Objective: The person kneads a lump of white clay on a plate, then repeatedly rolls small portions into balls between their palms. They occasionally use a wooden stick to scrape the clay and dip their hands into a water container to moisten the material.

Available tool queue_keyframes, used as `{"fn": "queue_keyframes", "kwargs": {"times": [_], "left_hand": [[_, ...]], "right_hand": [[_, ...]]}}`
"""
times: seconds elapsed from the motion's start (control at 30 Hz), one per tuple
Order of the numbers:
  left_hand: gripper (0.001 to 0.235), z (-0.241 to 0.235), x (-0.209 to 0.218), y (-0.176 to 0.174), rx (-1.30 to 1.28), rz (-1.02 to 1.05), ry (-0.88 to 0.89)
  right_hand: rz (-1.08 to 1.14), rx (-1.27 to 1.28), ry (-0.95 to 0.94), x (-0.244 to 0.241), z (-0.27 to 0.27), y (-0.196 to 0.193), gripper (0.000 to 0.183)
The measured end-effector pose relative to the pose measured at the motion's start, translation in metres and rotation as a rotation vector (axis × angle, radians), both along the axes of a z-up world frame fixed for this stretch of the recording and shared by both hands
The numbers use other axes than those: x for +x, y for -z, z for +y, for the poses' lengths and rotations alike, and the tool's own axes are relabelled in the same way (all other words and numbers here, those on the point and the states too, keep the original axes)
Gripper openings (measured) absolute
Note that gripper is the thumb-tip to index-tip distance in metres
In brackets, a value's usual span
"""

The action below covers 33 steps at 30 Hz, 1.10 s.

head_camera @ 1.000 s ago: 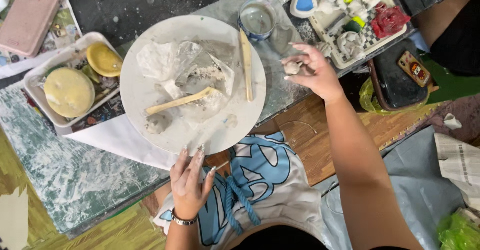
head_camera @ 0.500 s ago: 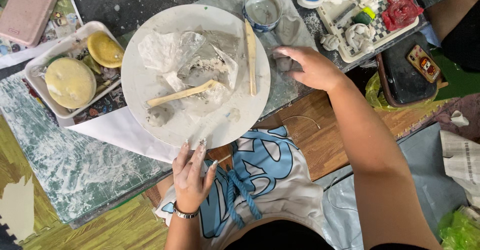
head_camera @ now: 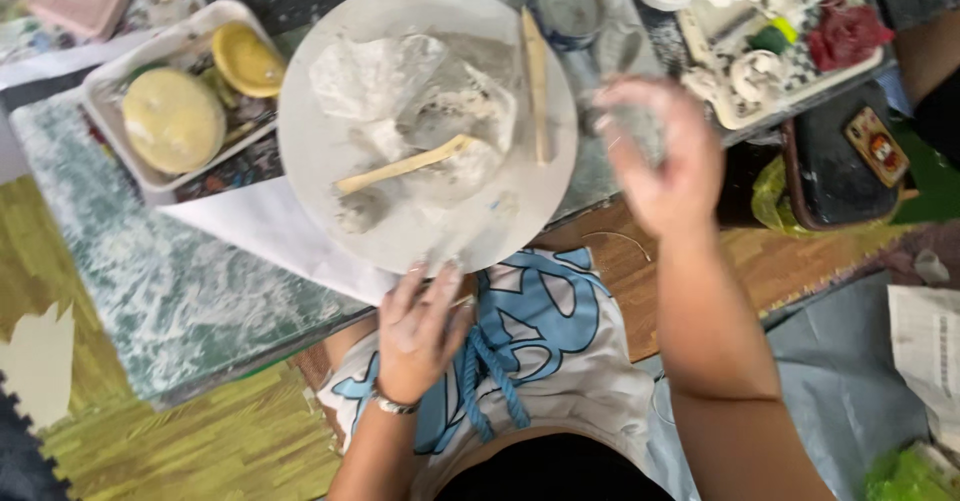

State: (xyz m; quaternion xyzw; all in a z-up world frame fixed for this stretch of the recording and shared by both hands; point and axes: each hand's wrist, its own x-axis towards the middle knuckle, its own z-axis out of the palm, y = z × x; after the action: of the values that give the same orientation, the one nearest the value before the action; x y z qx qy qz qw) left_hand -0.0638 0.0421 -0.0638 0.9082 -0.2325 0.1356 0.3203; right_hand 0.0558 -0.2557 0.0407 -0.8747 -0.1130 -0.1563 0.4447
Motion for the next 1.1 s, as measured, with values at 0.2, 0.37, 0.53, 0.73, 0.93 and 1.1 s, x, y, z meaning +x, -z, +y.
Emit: {"fn": "queue_keyframes", "kwargs": {"times": [0.2, 0.37, 0.53, 0.73, 0.93, 1.1], "left_hand": [[0.054, -0.034, -0.009, -0.002, 0.079, 0.024, 0.049], [0.052, -0.064, -0.007, 0.001, 0.132, 0.023, 0.064], [0.052, -0.091, 0.003, -0.004, 0.181, 0.001, 0.075], [0.053, -0.102, 0.012, -0.007, 0.223, -0.005, 0.067], [0.053, -0.106, 0.017, -0.006, 0.262, 0.003, 0.066], [0.053, -0.103, 0.019, -0.002, 0.284, 0.015, 0.068]], "right_hand": [[-0.031, -0.254, -0.302, -0.024, 0.128, -0.01, 0.069], [0.002, -0.446, -0.172, -0.045, 0.168, -0.005, 0.087], [-0.009, -0.616, -0.007, -0.054, 0.169, 0.002, 0.086], [0.04, -0.614, 0.078, -0.059, 0.167, 0.007, 0.084], [0.052, -0.558, 0.148, -0.064, 0.165, 0.016, 0.082], [0.091, -0.473, 0.098, -0.062, 0.157, 0.027, 0.085]]}}
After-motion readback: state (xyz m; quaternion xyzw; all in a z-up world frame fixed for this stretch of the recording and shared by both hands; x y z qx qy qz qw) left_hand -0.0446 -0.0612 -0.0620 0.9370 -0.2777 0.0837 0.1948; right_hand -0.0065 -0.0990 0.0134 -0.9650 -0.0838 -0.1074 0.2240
